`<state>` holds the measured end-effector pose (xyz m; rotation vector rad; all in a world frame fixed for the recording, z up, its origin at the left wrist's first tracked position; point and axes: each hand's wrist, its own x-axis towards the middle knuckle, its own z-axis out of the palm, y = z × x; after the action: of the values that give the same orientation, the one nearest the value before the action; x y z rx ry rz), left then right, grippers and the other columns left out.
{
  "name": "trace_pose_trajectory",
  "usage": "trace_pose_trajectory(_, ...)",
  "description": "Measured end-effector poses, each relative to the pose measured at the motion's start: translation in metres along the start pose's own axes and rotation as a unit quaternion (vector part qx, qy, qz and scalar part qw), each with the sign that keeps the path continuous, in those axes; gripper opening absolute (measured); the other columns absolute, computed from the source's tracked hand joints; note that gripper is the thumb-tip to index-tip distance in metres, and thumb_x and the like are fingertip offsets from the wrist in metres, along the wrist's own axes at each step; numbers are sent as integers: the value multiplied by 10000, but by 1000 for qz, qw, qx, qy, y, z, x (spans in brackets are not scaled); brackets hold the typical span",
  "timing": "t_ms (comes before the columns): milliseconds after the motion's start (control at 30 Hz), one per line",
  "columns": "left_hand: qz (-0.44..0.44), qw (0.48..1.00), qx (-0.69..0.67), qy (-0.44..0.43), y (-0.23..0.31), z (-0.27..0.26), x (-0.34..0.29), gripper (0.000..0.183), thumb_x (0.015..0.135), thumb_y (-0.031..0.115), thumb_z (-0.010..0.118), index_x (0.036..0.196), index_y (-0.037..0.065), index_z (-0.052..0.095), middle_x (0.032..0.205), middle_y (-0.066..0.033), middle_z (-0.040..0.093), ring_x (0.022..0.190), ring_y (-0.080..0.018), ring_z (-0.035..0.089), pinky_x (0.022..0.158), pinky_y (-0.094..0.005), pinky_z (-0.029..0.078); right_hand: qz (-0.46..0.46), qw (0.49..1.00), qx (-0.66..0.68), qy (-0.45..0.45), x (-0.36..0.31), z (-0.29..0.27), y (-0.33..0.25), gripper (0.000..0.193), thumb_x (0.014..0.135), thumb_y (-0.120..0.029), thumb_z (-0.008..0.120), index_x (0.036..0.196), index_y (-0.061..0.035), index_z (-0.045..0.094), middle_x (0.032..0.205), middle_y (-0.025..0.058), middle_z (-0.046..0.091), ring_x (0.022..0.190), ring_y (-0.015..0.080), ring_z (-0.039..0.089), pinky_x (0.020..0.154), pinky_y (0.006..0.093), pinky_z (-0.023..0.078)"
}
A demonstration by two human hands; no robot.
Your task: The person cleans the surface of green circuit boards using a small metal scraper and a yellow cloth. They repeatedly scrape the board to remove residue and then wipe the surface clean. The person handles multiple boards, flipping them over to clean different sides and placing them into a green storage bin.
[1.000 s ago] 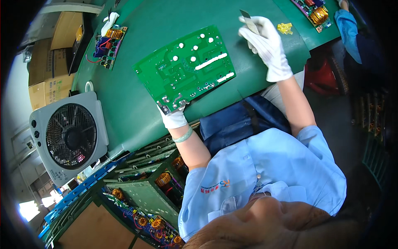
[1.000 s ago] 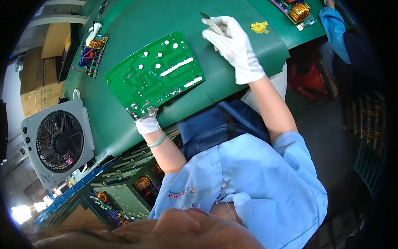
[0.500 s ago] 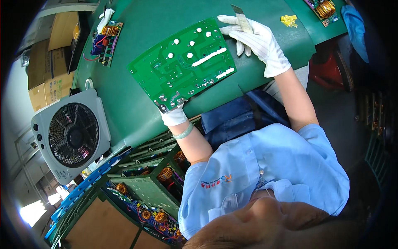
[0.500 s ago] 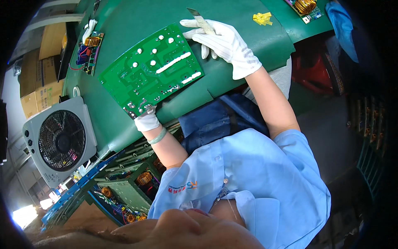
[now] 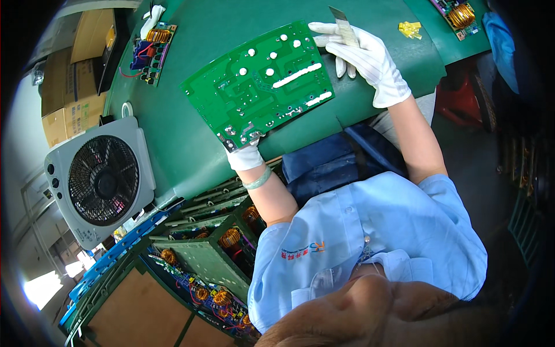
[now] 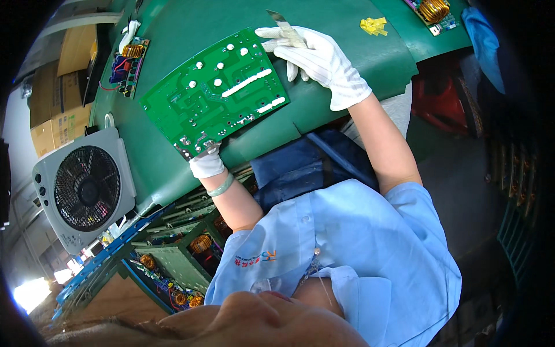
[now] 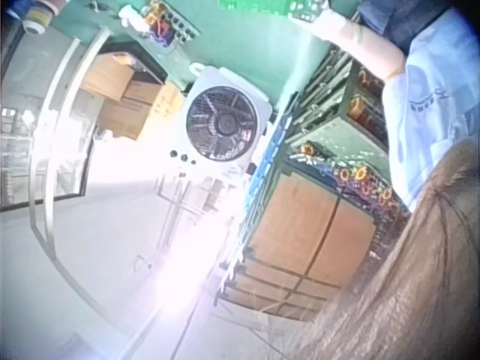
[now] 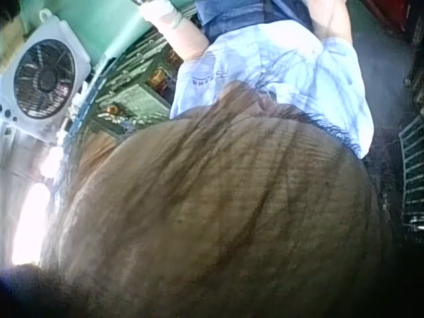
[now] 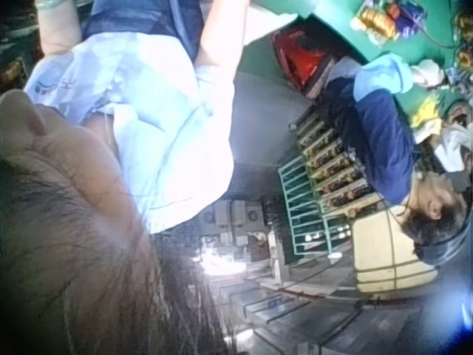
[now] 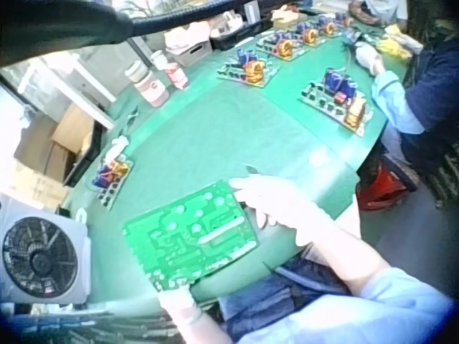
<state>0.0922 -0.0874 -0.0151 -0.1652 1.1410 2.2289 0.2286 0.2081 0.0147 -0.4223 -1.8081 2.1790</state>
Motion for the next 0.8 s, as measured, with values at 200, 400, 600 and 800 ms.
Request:
trace_pose_trajectory(200, 10, 1000, -8, 7, -1, -2, -7, 332, 1022, 309, 431, 1154, 62, 607, 1012, -124, 678, 791, -261, 686, 595, -420, 589, -3, 1000, -6, -3, 1, 7, -3, 374, 985, -184, 585, 1339, -70, 614, 1104, 25, 732, 589, 24, 539, 478, 158, 393)
trace_pose_trajectory(400, 19, 999, -30, 7, -4, -2, -9, 332, 1022, 308, 431, 1156, 61, 607, 1014, -125, 678, 794, -262, 687, 598, -422, 591, -20, 1000, -4, -10, 0, 7, 0, 388, 978, -171, 582, 1350, -63, 608, 1112, 48, 728, 590, 22, 528, 482, 154, 386)
trace_pose_trajectory(600, 23, 998, -57, 7, -4, -3, -13, 332, 1022, 307, 431, 1157, 60, 607, 1016, -126, 679, 796, -263, 688, 602, -423, 594, -25, 1000, -11, 1, 1, 6, 4, 396, 963, -128, 591, 1351, -53, 605, 1194, 93, 709, 594, 24, 534, 492, 151, 384)
trace_pose_trajectory(800, 19, 996, -83, 7, -4, 0, -18, 333, 1022, 306, 432, 1159, 59, 607, 1018, -127, 679, 798, -264, 689, 605, -425, 596, -30, 999, -37, 11, -3, 11, -3, 399, 969, -107, 579, 1354, -3, 583, 1228, 107, 698, 570, 15, 519, 479, 146, 358)
